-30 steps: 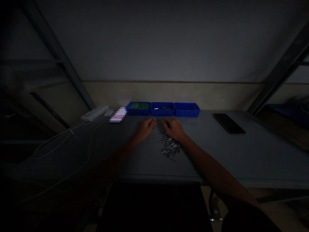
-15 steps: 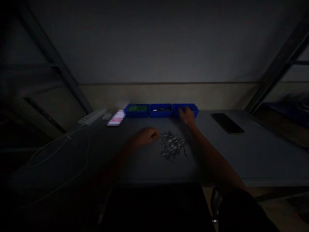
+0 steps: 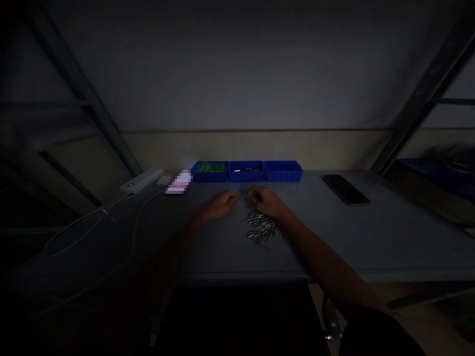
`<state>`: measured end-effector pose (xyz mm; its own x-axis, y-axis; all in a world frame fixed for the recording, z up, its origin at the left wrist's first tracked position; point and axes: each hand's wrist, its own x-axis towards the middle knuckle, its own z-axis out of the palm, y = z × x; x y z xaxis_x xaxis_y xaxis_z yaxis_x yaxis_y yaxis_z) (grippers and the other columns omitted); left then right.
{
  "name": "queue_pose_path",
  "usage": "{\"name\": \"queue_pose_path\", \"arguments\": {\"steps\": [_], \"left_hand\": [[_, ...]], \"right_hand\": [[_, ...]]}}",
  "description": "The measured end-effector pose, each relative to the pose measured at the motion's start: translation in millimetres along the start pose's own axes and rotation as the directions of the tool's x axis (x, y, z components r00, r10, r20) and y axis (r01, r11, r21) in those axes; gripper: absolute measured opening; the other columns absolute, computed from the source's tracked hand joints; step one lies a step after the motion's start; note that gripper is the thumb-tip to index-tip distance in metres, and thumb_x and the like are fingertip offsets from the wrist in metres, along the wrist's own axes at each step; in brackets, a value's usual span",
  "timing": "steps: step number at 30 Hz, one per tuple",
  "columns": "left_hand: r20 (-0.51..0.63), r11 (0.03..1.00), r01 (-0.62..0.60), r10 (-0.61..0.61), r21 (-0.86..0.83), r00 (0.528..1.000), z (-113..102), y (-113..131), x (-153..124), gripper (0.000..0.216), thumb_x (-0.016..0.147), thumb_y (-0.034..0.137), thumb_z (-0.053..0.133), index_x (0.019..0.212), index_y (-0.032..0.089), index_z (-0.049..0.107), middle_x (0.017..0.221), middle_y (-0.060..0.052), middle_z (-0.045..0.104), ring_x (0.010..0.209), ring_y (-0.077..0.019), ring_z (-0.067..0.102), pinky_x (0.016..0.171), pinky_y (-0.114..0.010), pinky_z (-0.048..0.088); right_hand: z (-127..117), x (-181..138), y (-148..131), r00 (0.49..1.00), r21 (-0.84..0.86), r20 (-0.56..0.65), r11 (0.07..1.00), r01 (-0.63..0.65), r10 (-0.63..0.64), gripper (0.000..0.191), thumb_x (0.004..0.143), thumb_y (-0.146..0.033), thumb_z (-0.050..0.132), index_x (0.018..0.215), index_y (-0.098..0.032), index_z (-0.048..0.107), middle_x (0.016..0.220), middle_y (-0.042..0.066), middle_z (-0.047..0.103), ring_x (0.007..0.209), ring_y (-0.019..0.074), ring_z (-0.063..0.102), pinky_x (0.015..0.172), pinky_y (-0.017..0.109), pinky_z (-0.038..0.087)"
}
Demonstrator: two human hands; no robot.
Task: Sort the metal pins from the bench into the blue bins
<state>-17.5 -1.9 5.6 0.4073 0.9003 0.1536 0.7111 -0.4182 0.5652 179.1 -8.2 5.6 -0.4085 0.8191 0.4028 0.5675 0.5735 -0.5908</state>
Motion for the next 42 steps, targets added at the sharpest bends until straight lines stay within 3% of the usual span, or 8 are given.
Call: {"name": "queue_pose_path", "arguments": {"steps": [6, 9, 14, 18, 24, 29, 35, 42], "left_hand": [[-0.024, 0.996, -0.016, 0.014, -0.085, 1.000, -0.5, -2.0, -0.1, 0.014, 0.082, 0.025, 0.047, 0.075, 0.018, 0.056, 0.073, -0.001, 0.062, 0.070, -0.0143, 0.056, 0.064, -0.024, 0.042], [-0.044, 0.973, -0.040, 0.030, -0.228, 0.999, 2.7, -1.8, 1.3, 0.012, 0.082, 0.023, 0.046, 0.079, 0.017, 0.055, 0.070, 0.000, 0.060, 0.067, -0.0125, 0.055, 0.062, -0.023, 0.043], [-0.190, 0.893, -0.134, 0.056, -0.430, 0.980, 11.5, -0.7, 6.3, 0.007, 0.077, 0.021, 0.055, 0.082, 0.016, 0.054, 0.076, -0.001, 0.061, 0.074, -0.0125, 0.059, 0.070, -0.024, 0.046], [-0.243, 0.916, -0.113, 0.018, -0.385, 0.970, 11.7, -0.9, 8.3, 0.006, 0.078, 0.021, 0.053, 0.081, 0.016, 0.055, 0.076, -0.001, 0.062, 0.074, -0.0133, 0.059, 0.071, -0.025, 0.047], [-0.239, 0.967, -0.084, 0.025, -0.240, 0.971, 6.5, 4.5, 4.4, 0.012, 0.082, 0.022, 0.047, 0.080, 0.016, 0.057, 0.079, -0.002, 0.064, 0.076, -0.0141, 0.059, 0.071, -0.025, 0.045], [-0.197, 0.971, -0.056, 0.009, -0.232, 0.980, 7.6, 6.8, 1.5, 0.017, 0.084, 0.026, 0.044, 0.080, 0.016, 0.057, 0.075, -0.001, 0.063, 0.071, -0.0139, 0.058, 0.066, -0.024, 0.044], [-0.263, 0.925, -0.151, 0.058, -0.348, 0.963, 10.9, 6.2, 4.2, 0.011, 0.081, 0.026, 0.052, 0.085, 0.015, 0.055, 0.074, -0.001, 0.061, 0.071, -0.0127, 0.058, 0.065, -0.023, 0.043], [-0.264, 0.967, -0.142, 0.084, -0.211, 0.961, 9.5, 10.7, 2.8, 0.022, 0.086, 0.030, 0.045, 0.077, 0.015, 0.058, 0.067, 0.001, 0.057, 0.064, -0.0115, 0.052, 0.062, -0.023, 0.040]], "right_hand": [[2.0, -0.6, 0.0, 0.999, -0.011, 0.011, 0.999, 0.035, -0.035, 0.010, 0.080, -0.021, 0.049, 0.083, -0.017, 0.057, 0.068, 0.000, 0.059, 0.061, 0.0113, 0.050, 0.060, 0.022, 0.036], [2.1, 0.7, -1.6, 0.999, -0.017, -0.029, 1.000, 0.019, -0.020, 0.011, 0.081, -0.022, 0.047, 0.079, -0.016, 0.057, 0.068, 0.000, 0.058, 0.061, 0.0115, 0.050, 0.060, 0.023, 0.036], [2.5, 1.7, -0.9, 0.993, 0.000, -0.114, 1.000, -0.032, 0.031, 0.014, 0.082, -0.025, 0.048, 0.078, -0.016, 0.058, 0.069, 0.001, 0.060, 0.063, 0.0123, 0.051, 0.059, 0.023, 0.035], [5.7, 1.0, -2.8, 0.994, 0.036, -0.102, 0.998, -0.043, 0.046, 0.018, 0.083, -0.029, 0.048, 0.078, -0.016, 0.058, 0.068, 0.001, 0.060, 0.062, 0.0125, 0.051, 0.058, 0.023, 0.037], [7.9, -0.2, -7.5, 0.992, 0.018, -0.126, 1.000, -0.022, 0.025, 0.019, 0.081, -0.029, 0.053, 0.096, -0.018, 0.057, 0.063, -0.002, 0.056, 0.057, 0.0113, 0.050, 0.056, 0.021, 0.037], [6.3, 0.1, -8.7, 0.992, -0.025, -0.128, 1.000, 0.013, -0.016, 0.014, 0.084, -0.027, 0.048, 0.084, -0.018, 0.058, 0.066, -0.001, 0.058, 0.059, 0.0112, 0.051, 0.058, 0.022, 0.036], [2.9, 1.5, -9.5, 0.982, -0.015, -0.186, 1.000, -0.009, 0.007, 0.025, 0.087, -0.034, 0.046, 0.073, -0.017, 0.058, 0.065, 0.000, 0.057, 0.061, 0.0122, 0.050, 0.060, 0.024, 0.035], [1.0, -1.2, -12.8, 0.986, -0.005, -0.167, 1.000, 0.000, -0.001, 0.022, 0.085, -0.034, 0.047, 0.077, -0.017, 0.059, 0.064, -0.001, 0.056, 0.060, 0.0117, 0.049, 0.057, 0.023, 0.035]]}}
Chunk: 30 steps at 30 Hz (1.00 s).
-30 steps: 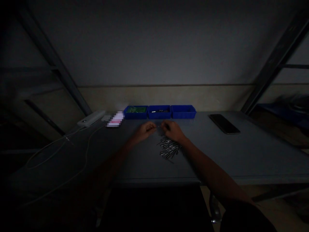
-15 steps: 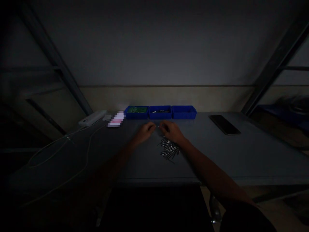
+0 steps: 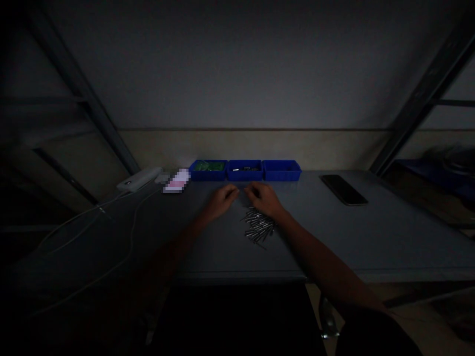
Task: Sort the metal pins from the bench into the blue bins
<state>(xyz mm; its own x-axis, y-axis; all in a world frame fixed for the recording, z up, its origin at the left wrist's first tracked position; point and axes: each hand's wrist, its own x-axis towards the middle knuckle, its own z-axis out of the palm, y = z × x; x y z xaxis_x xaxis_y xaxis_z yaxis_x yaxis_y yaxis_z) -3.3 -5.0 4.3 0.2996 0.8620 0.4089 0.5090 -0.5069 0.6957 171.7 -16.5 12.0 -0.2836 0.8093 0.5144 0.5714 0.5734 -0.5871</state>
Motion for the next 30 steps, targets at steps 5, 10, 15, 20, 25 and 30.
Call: {"name": "queue_pose_path", "arguments": {"steps": [5, 10, 15, 20, 25, 30], "left_hand": [[0.099, 0.996, 0.000, -0.009, 0.085, 0.995, 8.0, -3.0, -3.3, 0.017, 0.084, 0.026, 0.049, 0.086, 0.015, 0.062, 0.080, -0.002, 0.065, 0.073, -0.0133, 0.058, 0.069, -0.024, 0.044], [0.230, 0.948, -0.076, 0.003, 0.310, 0.973, 14.0, 2.0, -9.5, 0.013, 0.079, 0.023, 0.056, 0.087, 0.018, 0.065, 0.088, -0.004, 0.063, 0.080, -0.0153, 0.059, 0.076, -0.026, 0.045], [0.231, 0.913, -0.069, -0.028, 0.403, 0.973, 15.1, 8.1, -13.2, 0.013, 0.083, 0.021, 0.050, 0.082, 0.017, 0.063, 0.092, -0.006, 0.060, 0.087, -0.0170, 0.057, 0.080, -0.028, 0.045], [0.217, 0.905, -0.048, -0.049, 0.422, 0.975, 16.3, 6.2, -10.4, 0.017, 0.086, 0.016, 0.044, 0.082, 0.015, 0.060, 0.091, -0.007, 0.061, 0.087, -0.0167, 0.057, 0.079, -0.028, 0.044], [0.183, 0.937, -0.005, -0.063, 0.349, 0.981, 11.0, 3.7, -7.7, 0.012, 0.084, 0.017, 0.048, 0.084, 0.016, 0.060, 0.084, -0.003, 0.065, 0.080, -0.0144, 0.059, 0.075, -0.025, 0.044], [0.232, 0.931, -0.067, -0.020, 0.359, 0.973, 13.8, -0.5, -10.1, 0.008, 0.079, 0.017, 0.054, 0.078, 0.018, 0.062, 0.084, -0.003, 0.061, 0.081, -0.0154, 0.057, 0.076, -0.025, 0.045]], "right_hand": [[-10.3, 9.0, 3.3, 0.999, -0.099, -0.040, 0.995, -0.014, 0.010, 0.027, 0.082, -0.034, 0.048, 0.062, -0.017, 0.055, 0.056, -0.001, 0.052, 0.054, 0.0118, 0.046, 0.054, 0.024, 0.031], [-35.4, 35.6, 37.9, 0.889, -0.153, -0.404, 0.943, -0.296, 0.214, 0.032, 0.085, -0.042, 0.043, 0.075, -0.016, 0.059, 0.065, 0.004, 0.059, 0.060, 0.0158, 0.052, 0.058, 0.026, 0.035], [-41.4, 26.1, 68.0, 0.859, -0.297, -0.301, 0.814, -0.498, 0.415, 0.056, 0.076, -0.053, 0.057, 0.113, -0.011, 0.054, 0.077, 0.010, 0.064, 0.069, 0.0217, 0.057, 0.062, 0.029, 0.039], [-28.0, 7.6, 43.7, 0.950, -0.282, -0.099, 0.907, -0.312, 0.296, 0.039, 0.083, -0.044, 0.051, 0.108, -0.015, 0.058, 0.070, 0.005, 0.062, 0.062, 0.0170, 0.056, 0.058, 0.026, 0.037], [-14.8, 7.6, 22.1, 0.969, -0.176, 0.170, 0.973, -0.151, 0.181, 0.027, 0.082, -0.037, 0.052, 0.094, -0.015, 0.064, 0.062, 0.001, 0.058, 0.055, 0.0126, 0.050, 0.054, 0.023, 0.033], [-12.8, 5.5, 26.9, 0.964, -0.138, 0.216, 0.982, -0.129, 0.157, 0.022, 0.078, -0.028, 0.052, 0.088, -0.013, 0.064, 0.065, 0.001, 0.059, 0.057, 0.0120, 0.051, 0.055, 0.023, 0.035]]}}
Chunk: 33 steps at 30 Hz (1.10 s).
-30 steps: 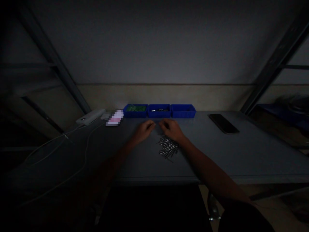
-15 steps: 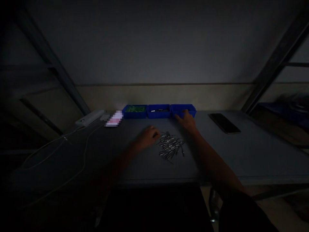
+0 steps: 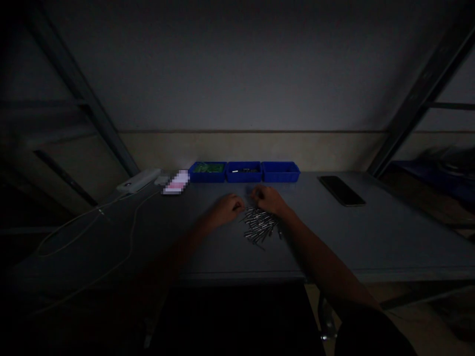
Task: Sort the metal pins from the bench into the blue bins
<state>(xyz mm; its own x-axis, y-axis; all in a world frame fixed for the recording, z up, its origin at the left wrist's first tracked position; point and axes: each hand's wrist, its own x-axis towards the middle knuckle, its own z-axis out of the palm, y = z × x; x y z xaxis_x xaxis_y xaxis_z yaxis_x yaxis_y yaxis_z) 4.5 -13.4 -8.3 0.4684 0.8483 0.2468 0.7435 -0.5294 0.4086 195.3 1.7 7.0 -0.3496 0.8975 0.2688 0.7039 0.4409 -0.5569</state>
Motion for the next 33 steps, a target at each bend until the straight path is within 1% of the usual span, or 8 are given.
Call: {"name": "queue_pose_path", "arguments": {"steps": [4, 8, 12, 17, 20, 23, 27, 33], "left_hand": [[-0.038, 1.000, -0.017, 0.017, 0.022, 0.999, 3.1, -0.9, 0.8, 0.016, 0.082, 0.013, 0.047, 0.076, 0.016, 0.061, 0.090, -0.006, 0.059, 0.090, -0.0167, 0.056, 0.083, -0.028, 0.044], [-0.087, 0.999, 0.044, -0.046, -0.031, 0.995, -5.0, -2.5, 3.2, 0.014, 0.085, 0.016, 0.045, 0.080, 0.016, 0.059, 0.088, -0.006, 0.060, 0.088, -0.0173, 0.056, 0.082, -0.029, 0.044], [-0.077, 0.988, 0.044, -0.056, -0.147, 0.995, -15.8, -1.7, 4.5, 0.014, 0.085, 0.017, 0.043, 0.082, 0.016, 0.057, 0.082, -0.003, 0.062, 0.079, -0.0153, 0.057, 0.075, -0.027, 0.044], [-0.160, 0.972, -0.026, -0.012, -0.232, 0.987, -22.8, 1.5, 4.7, 0.015, 0.085, 0.020, 0.042, 0.083, 0.016, 0.057, 0.081, -0.002, 0.063, 0.078, -0.0137, 0.057, 0.073, -0.024, 0.044], [-0.180, 0.964, -0.031, -0.017, -0.264, 0.984, -23.0, 1.8, 5.2, 0.016, 0.085, 0.020, 0.042, 0.085, 0.016, 0.058, 0.082, -0.001, 0.064, 0.078, -0.0130, 0.058, 0.074, -0.024, 0.044], [-0.201, 0.947, -0.027, -0.040, -0.319, 0.979, -20.8, 2.2, 5.6, 0.016, 0.085, 0.019, 0.042, 0.088, 0.015, 0.058, 0.081, -0.001, 0.065, 0.076, -0.0123, 0.060, 0.073, -0.023, 0.045], [-0.245, 0.929, -0.013, -0.083, -0.369, 0.966, -17.2, 4.2, 5.2, 0.014, 0.082, 0.021, 0.051, 0.095, 0.016, 0.056, 0.082, -0.002, 0.066, 0.073, -0.0123, 0.061, 0.069, -0.023, 0.046], [-0.279, 0.945, -0.033, -0.062, -0.324, 0.958, -13.7, 1.2, 5.6, 0.005, 0.081, 0.019, 0.053, 0.082, 0.016, 0.057, 0.079, -0.001, 0.065, 0.073, -0.0114, 0.060, 0.071, -0.022, 0.046]], "right_hand": [[1.0, -2.4, -1.9, 0.998, 0.058, 0.040, 0.998, 0.040, -0.043, 0.021, 0.074, -0.030, 0.055, 0.083, -0.013, 0.063, 0.064, 0.000, 0.057, 0.057, 0.0115, 0.049, 0.055, 0.022, 0.035], [4.3, -3.9, -10.0, 0.995, 0.077, 0.048, 0.994, 0.081, -0.084, 0.020, 0.074, -0.029, 0.055, 0.085, -0.013, 0.062, 0.061, -0.001, 0.055, 0.055, 0.0107, 0.047, 0.054, 0.022, 0.034], [6.2, -4.2, -13.8, 0.992, 0.070, -0.021, 0.990, 0.124, -0.122, 0.016, 0.077, -0.023, 0.052, 0.086, -0.014, 0.061, 0.062, -0.001, 0.054, 0.056, 0.0104, 0.046, 0.055, 0.022, 0.033], [3.8, -5.1, -14.9, 0.986, 0.100, -0.104, 0.985, 0.142, -0.131, 0.018, 0.080, -0.027, 0.052, 0.092, -0.016, 0.059, 0.060, -0.003, 0.050, 0.055, 0.0105, 0.045, 0.054, 0.022, 0.032], [2.1, -5.6, -16.7, 0.986, 0.118, -0.100, 0.982, 0.148, -0.136, 0.016, 0.081, -0.028, 0.050, 0.090, -0.017, 0.058, 0.058, -0.004, 0.048, 0.055, 0.0109, 0.044, 0.054, 0.022, 0.032], [1.3, -5.1, -18.1, 0.986, 0.103, -0.104, 0.985, 0.141, -0.130, 0.014, 0.082, -0.026, 0.047, 0.084, -0.017, 0.058, 0.062, -0.002, 0.053, 0.058, 0.0116, 0.047, 0.057, 0.022, 0.034], [1.3, -3.2, -16.6, 0.984, 0.113, -0.147, 0.986, 0.122, -0.105, 0.019, 0.084, -0.030, 0.045, 0.078, -0.016, 0.057, 0.067, 0.001, 0.057, 0.060, 0.0122, 0.049, 0.059, 0.023, 0.035], [3.9, -3.1, -16.8, 0.985, 0.157, -0.150, 0.981, 0.114, -0.090, 0.025, 0.085, -0.035, 0.044, 0.076, -0.016, 0.056, 0.063, 0.000, 0.054, 0.058, 0.0119, 0.048, 0.056, 0.023, 0.034]]}}
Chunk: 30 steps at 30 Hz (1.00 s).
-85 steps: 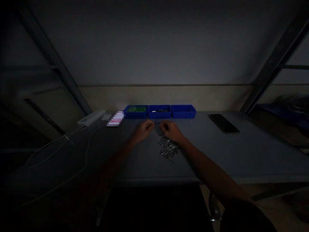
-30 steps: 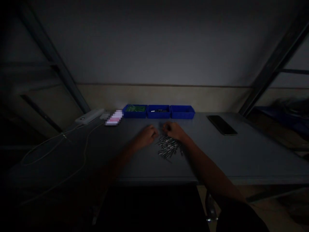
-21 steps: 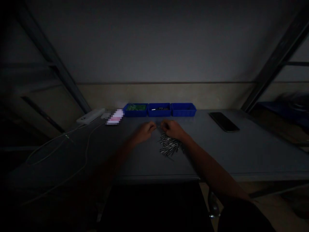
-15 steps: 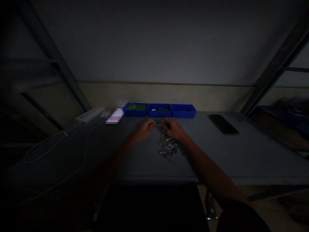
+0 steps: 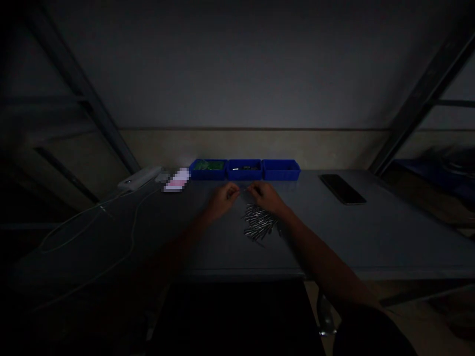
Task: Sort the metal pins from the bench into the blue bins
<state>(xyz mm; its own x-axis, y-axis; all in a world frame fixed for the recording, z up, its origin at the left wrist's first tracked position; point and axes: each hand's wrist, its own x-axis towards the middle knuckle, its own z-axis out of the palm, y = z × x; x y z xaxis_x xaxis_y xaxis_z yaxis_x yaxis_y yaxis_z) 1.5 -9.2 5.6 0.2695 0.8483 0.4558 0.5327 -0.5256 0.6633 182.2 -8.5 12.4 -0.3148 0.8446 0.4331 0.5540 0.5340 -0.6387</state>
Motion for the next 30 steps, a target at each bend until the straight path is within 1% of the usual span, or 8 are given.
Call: {"name": "queue_pose_path", "arguments": {"steps": [4, 7, 13, 18, 21, 24, 27, 30], "left_hand": [[-0.033, 0.998, -0.015, 0.016, 0.054, 0.999, -1.7, -0.1, 0.6, 0.012, 0.084, 0.022, 0.049, 0.082, 0.015, 0.058, 0.077, -0.001, 0.064, 0.071, -0.0114, 0.058, 0.070, -0.022, 0.044], [-0.001, 0.997, -0.010, 0.010, 0.076, 1.000, -3.4, 3.3, 0.0, 0.018, 0.086, 0.025, 0.046, 0.080, 0.015, 0.059, 0.074, -0.001, 0.063, 0.069, -0.0113, 0.056, 0.068, -0.022, 0.043], [0.061, 0.998, 0.021, -0.024, 0.054, 0.998, -1.3, 4.8, -0.5, 0.024, 0.087, 0.027, 0.043, 0.077, 0.014, 0.061, 0.069, 0.000, 0.062, 0.066, -0.0118, 0.056, 0.062, -0.022, 0.041], [0.171, 0.990, 0.126, -0.135, 0.060, 0.976, 8.6, 5.2, -3.0, 0.020, 0.084, 0.026, 0.048, 0.079, 0.015, 0.064, 0.076, -0.002, 0.068, 0.070, -0.0136, 0.061, 0.063, -0.022, 0.044], [0.234, 0.986, 0.114, -0.141, 0.124, 0.962, 14.4, 7.9, -6.9, 0.014, 0.080, 0.024, 0.054, 0.081, 0.016, 0.065, 0.078, -0.002, 0.069, 0.072, -0.0139, 0.062, 0.063, -0.022, 0.045], [0.259, 0.975, 0.076, -0.130, 0.209, 0.957, 16.5, 10.8, -9.9, 0.011, 0.077, 0.024, 0.058, 0.080, 0.016, 0.065, 0.076, -0.002, 0.069, 0.068, -0.0134, 0.062, 0.062, -0.022, 0.043], [0.260, 0.965, 0.053, -0.122, 0.257, 0.958, 16.0, 12.9, -11.0, 0.013, 0.077, 0.027, 0.059, 0.080, 0.017, 0.065, 0.075, -0.002, 0.069, 0.066, -0.0127, 0.060, 0.060, -0.022, 0.042], [0.261, 0.967, 0.040, -0.107, 0.250, 0.959, 15.4, 13.8, -10.9, 0.016, 0.077, 0.031, 0.060, 0.082, 0.017, 0.065, 0.073, 0.000, 0.067, 0.064, -0.0120, 0.059, 0.059, -0.021, 0.042]], "right_hand": [[-0.1, -0.9, -4.0, 1.000, -0.012, -0.009, 1.000, 0.012, -0.012, 0.024, 0.082, -0.036, 0.051, 0.093, -0.016, 0.057, 0.059, -0.003, 0.050, 0.055, 0.0118, 0.046, 0.054, 0.023, 0.033], [-0.9, -0.7, -5.0, 0.999, -0.024, -0.025, 1.000, 0.019, -0.019, 0.024, 0.081, -0.033, 0.053, 0.098, -0.017, 0.056, 0.060, -0.004, 0.050, 0.056, 0.0117, 0.047, 0.055, 0.022, 0.033], [-1.8, -1.1, -3.6, 0.998, -0.066, -0.018, 0.997, 0.052, -0.053, 0.016, 0.083, -0.029, 0.047, 0.088, -0.018, 0.057, 0.060, -0.002, 0.051, 0.057, 0.0119, 0.048, 0.056, 0.022, 0.034], [-10.9, 5.9, 8.0, 0.998, -0.117, -0.065, 0.993, 0.002, -0.010, 0.024, 0.085, -0.036, 0.045, 0.081, -0.017, 0.058, 0.065, 0.001, 0.058, 0.060, 0.0132, 0.051, 0.058, 0.024, 0.035], [-26.0, 20.3, 24.7, 0.960, -0.139, -0.271, 0.985, -0.104, 0.063, 0.030, 0.086, -0.040, 0.042, 0.081, -0.016, 0.059, 0.068, 0.004, 0.060, 0.063, 0.0153, 0.053, 0.060, 0.025, 0.037], [-41.2, 34.5, 42.4, 0.853, -0.174, -0.493, 0.940, -0.293, 0.174, 0.035, 0.087, -0.045, 0.039, 0.091, -0.016, 0.059, 0.074, 0.006, 0.062, 0.070, 0.0186, 0.056, 0.065, 0.028, 0.040], [-46.0, 37.2, 53.7, 0.788, -0.221, -0.541, 0.854, -0.470, 0.293, 0.049, 0.084, -0.056, 0.044, 0.106, -0.014, 0.054, 0.081, 0.011, 0.063, 0.076, 0.0239, 0.058, 0.069, 0.033, 0.040], [-42.3, 28.8, 52.8, 0.794, -0.265, -0.491, 0.807, -0.528, 0.358, 0.058, 0.083, -0.060, 0.044, 0.112, -0.011, 0.050, 0.084, 0.015, 0.063, 0.079, 0.0273, 0.058, 0.071, 0.035, 0.040]]}}
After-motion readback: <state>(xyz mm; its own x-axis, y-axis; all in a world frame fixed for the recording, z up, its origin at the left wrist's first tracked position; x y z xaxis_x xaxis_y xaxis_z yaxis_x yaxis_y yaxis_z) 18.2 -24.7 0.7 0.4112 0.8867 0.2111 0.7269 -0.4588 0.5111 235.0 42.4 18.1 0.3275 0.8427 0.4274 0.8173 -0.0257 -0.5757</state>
